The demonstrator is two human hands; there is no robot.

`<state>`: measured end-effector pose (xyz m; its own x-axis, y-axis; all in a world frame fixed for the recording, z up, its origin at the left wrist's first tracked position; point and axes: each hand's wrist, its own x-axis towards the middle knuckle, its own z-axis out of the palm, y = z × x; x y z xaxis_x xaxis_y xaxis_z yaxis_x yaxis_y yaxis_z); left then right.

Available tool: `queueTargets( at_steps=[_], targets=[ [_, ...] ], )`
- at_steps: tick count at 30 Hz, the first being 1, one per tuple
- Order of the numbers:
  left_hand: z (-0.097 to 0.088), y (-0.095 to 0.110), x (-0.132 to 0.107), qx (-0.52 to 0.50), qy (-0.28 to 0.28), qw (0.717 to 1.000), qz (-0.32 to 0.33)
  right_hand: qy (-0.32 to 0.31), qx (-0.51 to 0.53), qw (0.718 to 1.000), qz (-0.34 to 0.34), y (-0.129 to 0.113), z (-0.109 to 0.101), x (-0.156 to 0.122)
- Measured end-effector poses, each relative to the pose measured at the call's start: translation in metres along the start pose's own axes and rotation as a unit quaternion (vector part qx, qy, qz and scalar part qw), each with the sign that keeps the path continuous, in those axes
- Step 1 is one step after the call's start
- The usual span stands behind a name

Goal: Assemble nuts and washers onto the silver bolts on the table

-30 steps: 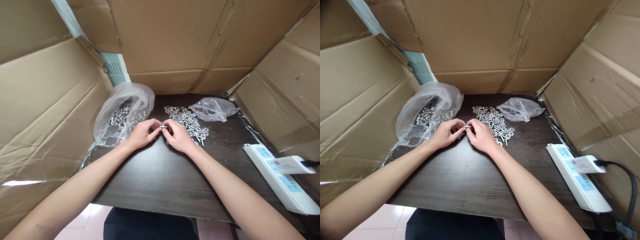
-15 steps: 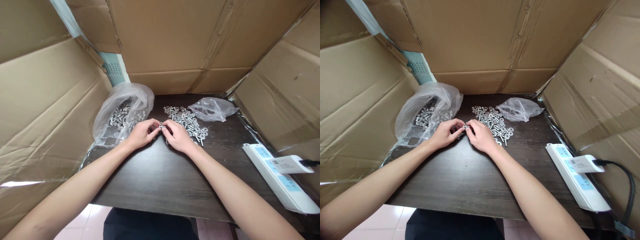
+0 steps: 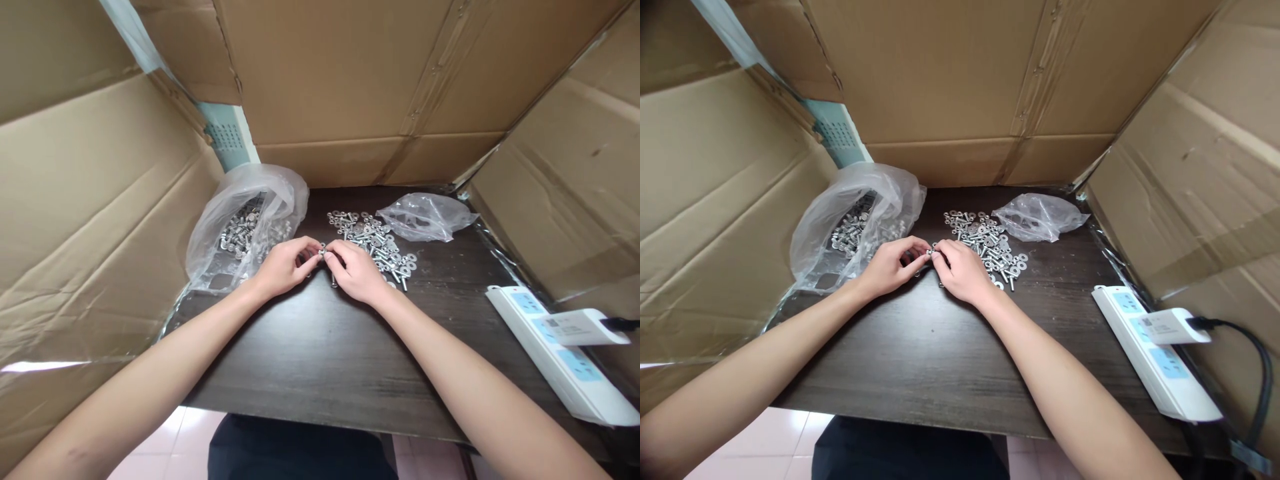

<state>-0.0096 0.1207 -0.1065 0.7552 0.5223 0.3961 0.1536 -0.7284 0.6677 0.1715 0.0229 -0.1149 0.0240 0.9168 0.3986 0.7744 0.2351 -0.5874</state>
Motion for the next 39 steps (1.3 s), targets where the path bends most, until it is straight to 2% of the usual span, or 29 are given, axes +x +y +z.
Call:
queueTargets(
  at_steps=[9,30,39],
  targets=[
    [0.0002,0.0009,0.0007,-0.004,0.002,1.000,-0.009,0.007,0.026,0.999,0.017,-0.0033,-0.0028,-0.0014],
    [-0.0002,0.0010,0.0005,-0.008,-0.004,1.000,-0.004,-0.002,-0.010,1.000,-0.002,0.0000,0.0001,0.0001],
    [0.0003,0.0013,0.0007,-0.005,-0.001,1.000,-0.011,0.006,0.021,1.000,0.018,-0.0032,-0.0026,-0.0011]
  ],
)
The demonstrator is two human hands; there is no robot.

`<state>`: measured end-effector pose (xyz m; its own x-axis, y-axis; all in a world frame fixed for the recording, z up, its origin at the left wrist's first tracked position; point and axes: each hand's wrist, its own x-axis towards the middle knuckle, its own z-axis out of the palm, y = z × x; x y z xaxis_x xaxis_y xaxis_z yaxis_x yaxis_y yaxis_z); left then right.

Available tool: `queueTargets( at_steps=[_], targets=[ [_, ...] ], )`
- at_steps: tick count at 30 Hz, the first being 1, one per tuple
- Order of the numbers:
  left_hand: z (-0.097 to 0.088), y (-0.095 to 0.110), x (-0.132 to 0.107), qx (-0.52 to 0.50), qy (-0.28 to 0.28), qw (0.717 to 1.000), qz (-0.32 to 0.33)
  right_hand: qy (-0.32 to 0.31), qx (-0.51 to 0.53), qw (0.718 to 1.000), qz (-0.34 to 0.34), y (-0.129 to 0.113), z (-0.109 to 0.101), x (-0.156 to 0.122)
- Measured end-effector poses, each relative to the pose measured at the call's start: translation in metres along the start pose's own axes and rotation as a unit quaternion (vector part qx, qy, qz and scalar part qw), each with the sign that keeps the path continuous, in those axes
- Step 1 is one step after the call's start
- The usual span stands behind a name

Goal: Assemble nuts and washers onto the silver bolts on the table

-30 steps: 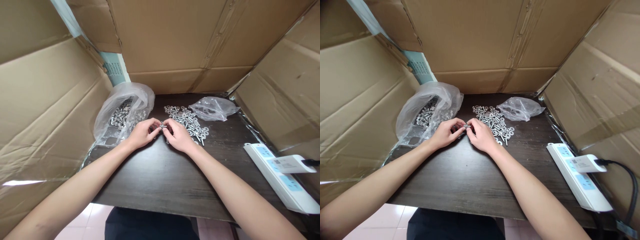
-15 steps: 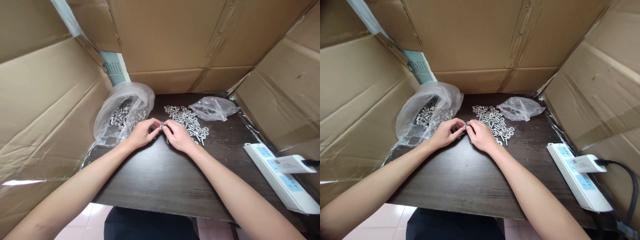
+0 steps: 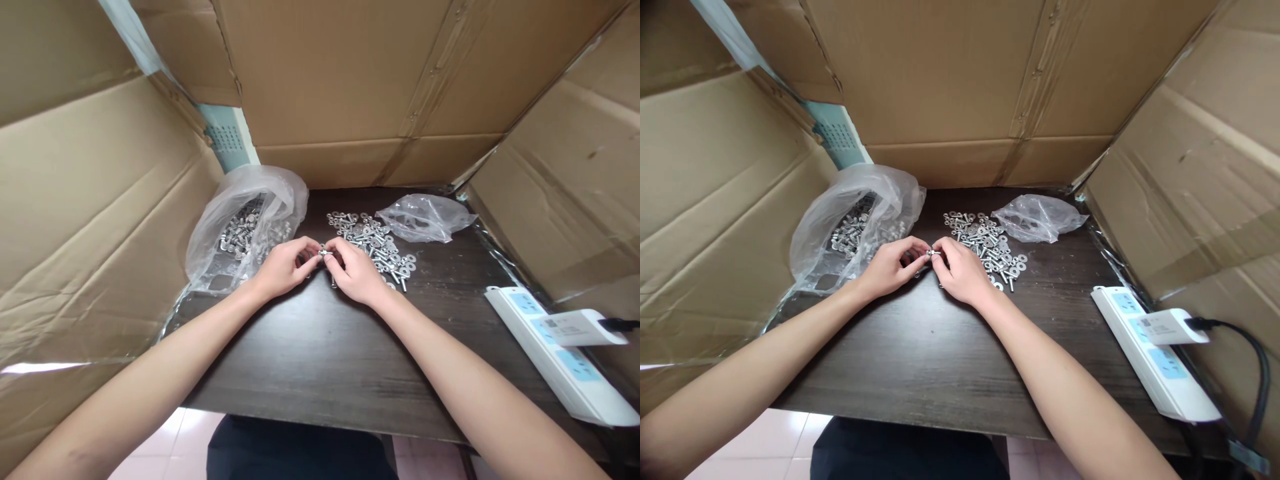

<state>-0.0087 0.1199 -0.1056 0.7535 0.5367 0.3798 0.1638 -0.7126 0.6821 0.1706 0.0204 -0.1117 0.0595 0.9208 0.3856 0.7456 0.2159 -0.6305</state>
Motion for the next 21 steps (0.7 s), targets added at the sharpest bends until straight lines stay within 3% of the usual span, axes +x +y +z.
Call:
queueTargets(
  at_steps=[21],
  targets=[
    [-0.0001,-0.0005,0.0000,-0.008,-0.001,1.000,0.000,0.000,-0.012,1.000,-0.008,0.0019,0.0019,0.0005]
  ],
)
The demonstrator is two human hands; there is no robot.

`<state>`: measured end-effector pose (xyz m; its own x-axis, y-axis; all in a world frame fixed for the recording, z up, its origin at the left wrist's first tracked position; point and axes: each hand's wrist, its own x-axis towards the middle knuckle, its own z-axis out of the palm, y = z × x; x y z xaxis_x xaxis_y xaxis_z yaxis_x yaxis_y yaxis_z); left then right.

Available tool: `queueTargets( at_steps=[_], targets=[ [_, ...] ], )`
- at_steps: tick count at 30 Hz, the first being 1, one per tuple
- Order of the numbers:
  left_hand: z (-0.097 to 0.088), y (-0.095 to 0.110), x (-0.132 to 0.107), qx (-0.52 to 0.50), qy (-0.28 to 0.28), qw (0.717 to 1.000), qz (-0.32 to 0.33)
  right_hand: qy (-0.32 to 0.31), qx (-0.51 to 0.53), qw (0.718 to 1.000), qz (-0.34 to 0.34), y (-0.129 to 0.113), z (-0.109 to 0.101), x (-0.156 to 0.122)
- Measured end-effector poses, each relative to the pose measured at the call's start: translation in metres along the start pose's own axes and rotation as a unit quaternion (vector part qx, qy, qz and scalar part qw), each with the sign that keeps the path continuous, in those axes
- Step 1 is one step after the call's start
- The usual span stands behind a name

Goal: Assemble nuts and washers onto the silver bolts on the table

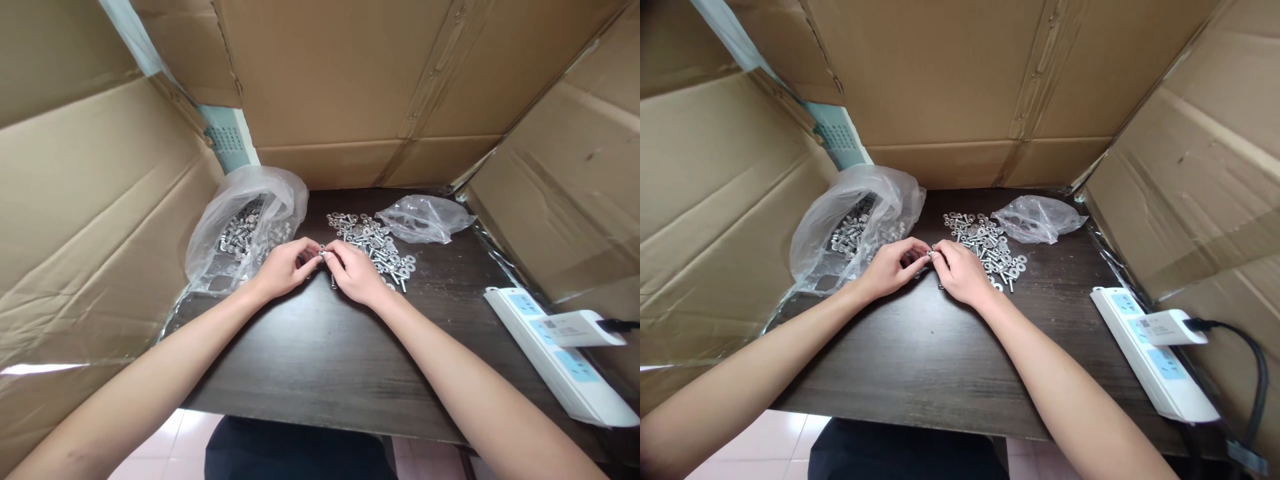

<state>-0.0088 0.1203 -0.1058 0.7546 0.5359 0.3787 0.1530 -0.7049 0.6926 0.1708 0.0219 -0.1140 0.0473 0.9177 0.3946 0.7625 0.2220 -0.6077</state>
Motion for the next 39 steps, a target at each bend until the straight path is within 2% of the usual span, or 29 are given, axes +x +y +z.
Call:
queueTargets(
  at_steps=[21,32,39],
  targets=[
    [0.0000,-0.0001,-0.0007,-0.004,-0.002,1.000,0.005,-0.007,-0.015,1.000,0.009,0.0002,0.0001,0.0002],
    [-0.0002,0.0002,-0.0011,-0.001,0.004,1.000,0.000,-0.008,0.012,1.000,0.020,-0.0024,-0.0022,-0.0008],
    [-0.0003,0.0005,-0.0003,-0.001,0.003,1.000,0.002,-0.008,-0.002,1.000,0.007,-0.0005,-0.0011,0.0001]
  ],
)
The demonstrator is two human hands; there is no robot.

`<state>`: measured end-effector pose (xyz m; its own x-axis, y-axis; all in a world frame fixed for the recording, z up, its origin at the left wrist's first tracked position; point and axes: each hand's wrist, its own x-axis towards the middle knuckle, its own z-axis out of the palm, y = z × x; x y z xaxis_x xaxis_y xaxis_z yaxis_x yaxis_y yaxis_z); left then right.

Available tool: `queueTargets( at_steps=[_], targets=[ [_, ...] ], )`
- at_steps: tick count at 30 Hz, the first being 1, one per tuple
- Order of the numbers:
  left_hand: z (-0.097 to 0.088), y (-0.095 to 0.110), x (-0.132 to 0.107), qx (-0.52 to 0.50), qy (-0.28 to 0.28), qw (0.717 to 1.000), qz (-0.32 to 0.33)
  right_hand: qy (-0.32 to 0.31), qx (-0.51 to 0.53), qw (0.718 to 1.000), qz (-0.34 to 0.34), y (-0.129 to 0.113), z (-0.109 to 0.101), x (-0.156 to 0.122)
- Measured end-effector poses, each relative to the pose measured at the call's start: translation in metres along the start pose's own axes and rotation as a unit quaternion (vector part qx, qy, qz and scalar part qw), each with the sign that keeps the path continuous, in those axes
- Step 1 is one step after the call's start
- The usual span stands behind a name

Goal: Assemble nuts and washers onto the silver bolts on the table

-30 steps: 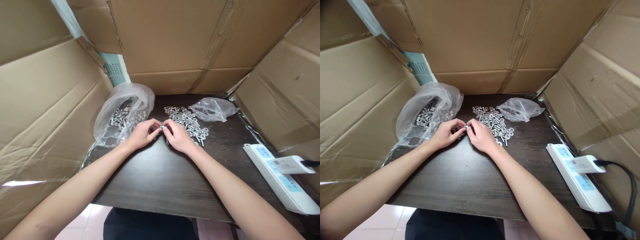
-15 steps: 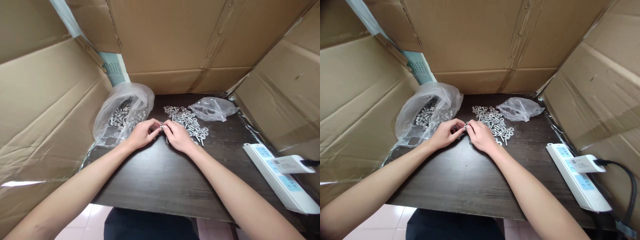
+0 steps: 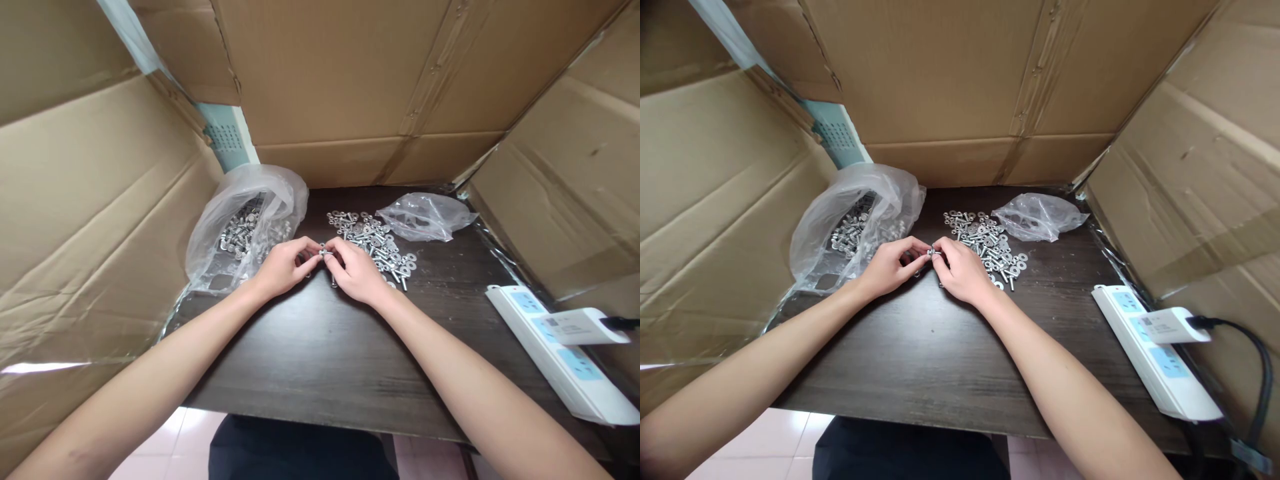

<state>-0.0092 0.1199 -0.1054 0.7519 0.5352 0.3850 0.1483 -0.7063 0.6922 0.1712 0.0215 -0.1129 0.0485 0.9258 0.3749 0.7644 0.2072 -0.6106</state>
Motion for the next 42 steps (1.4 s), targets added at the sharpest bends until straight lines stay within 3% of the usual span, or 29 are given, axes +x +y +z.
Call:
queueTargets(
  at_steps=[34,42],
  targets=[
    [0.0003,0.0004,-0.0002,0.001,-0.002,1.000,0.003,-0.007,-0.025,1.000,-0.007,0.0000,0.0004,0.0012],
    [0.0003,0.0013,0.0004,-0.001,-0.001,1.000,0.000,-0.001,0.010,1.000,0.010,-0.0014,-0.0016,-0.0004]
  ],
)
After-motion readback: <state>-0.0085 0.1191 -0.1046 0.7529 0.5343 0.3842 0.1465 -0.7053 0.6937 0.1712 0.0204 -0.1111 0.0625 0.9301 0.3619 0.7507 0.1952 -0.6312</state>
